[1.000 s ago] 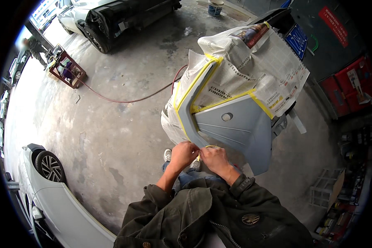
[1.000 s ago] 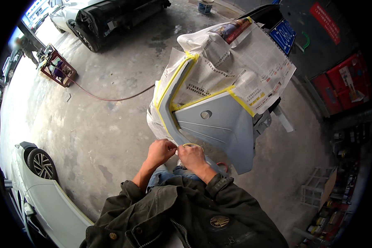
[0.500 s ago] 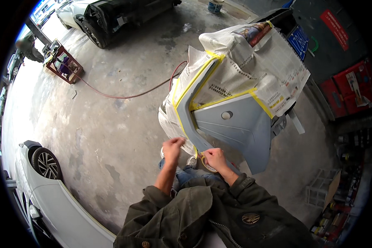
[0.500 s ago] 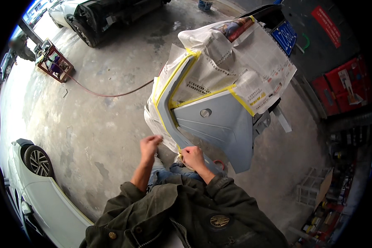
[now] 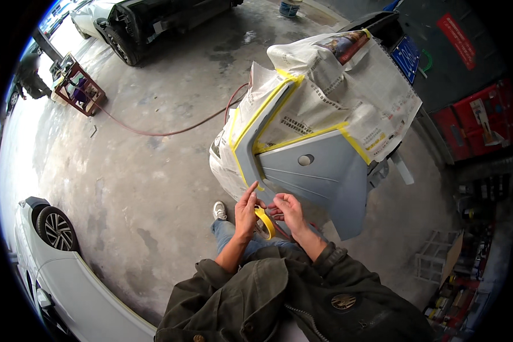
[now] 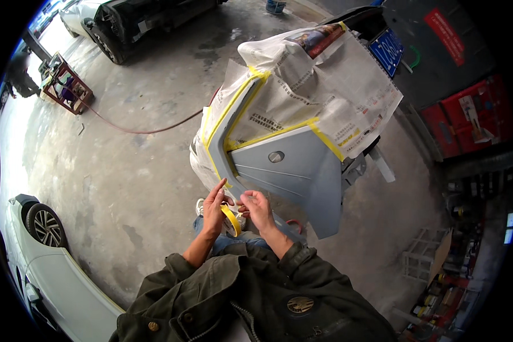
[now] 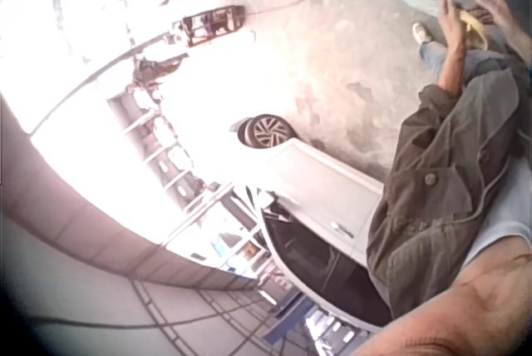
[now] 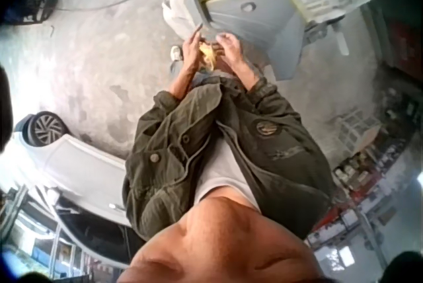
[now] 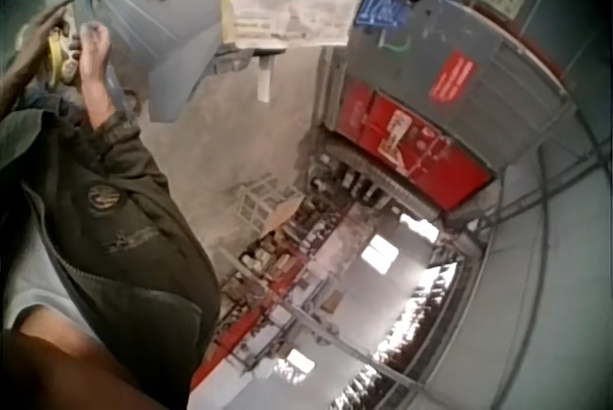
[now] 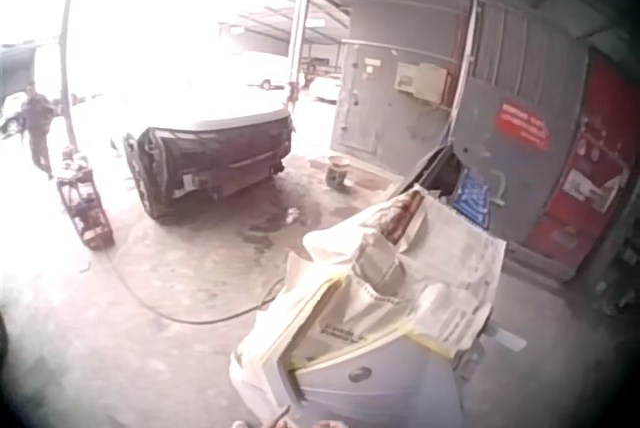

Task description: The person applies yellow masking tape to the edges of a car door panel that is covered with newspaper. They carefully smooth the tape along the contours of the door and around a circular cutout. Another person briefly assists by holding the newspaper in place.

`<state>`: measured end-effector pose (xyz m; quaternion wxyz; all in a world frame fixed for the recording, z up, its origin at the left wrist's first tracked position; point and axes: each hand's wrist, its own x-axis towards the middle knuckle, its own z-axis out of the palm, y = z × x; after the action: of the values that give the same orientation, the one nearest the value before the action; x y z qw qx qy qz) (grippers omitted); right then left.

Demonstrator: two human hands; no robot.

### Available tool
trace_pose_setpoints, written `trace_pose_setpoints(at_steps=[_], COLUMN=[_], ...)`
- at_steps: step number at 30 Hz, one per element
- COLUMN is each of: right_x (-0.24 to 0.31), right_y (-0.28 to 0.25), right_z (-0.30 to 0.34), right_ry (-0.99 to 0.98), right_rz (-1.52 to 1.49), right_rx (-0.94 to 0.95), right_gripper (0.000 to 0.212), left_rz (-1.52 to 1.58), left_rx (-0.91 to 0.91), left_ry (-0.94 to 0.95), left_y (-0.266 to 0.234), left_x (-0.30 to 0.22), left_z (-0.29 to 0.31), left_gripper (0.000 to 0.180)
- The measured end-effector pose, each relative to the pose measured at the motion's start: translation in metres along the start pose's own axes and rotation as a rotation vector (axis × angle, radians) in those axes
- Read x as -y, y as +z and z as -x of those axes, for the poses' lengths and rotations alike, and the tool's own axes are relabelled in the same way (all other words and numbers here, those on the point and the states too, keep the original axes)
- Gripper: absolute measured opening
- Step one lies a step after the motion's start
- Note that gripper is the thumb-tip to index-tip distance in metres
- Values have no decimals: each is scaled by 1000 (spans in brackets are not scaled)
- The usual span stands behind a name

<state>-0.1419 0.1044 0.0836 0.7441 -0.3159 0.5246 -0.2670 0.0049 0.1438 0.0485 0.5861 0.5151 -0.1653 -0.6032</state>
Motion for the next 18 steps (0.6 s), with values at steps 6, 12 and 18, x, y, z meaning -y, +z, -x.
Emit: trace_pose_setpoints(at_steps=[6, 12, 18], right_x=[11, -8, -8], right_y=[1, -10, -4], right_z=[-13, -24, -26], right_ry=[144, -12, -404], right_rz=[-136, -195, 170], right_rx=[33, -114, -141], right_gripper=[30, 17, 16], left_rz=[107, -67, -363], left_rx=[175, 117, 53], left_ry=[-50, -21, -50], left_y=[4, 3, 16], left_x=[1, -4, -17], left_z=[4, 2, 7], left_gripper=[42, 46, 64])
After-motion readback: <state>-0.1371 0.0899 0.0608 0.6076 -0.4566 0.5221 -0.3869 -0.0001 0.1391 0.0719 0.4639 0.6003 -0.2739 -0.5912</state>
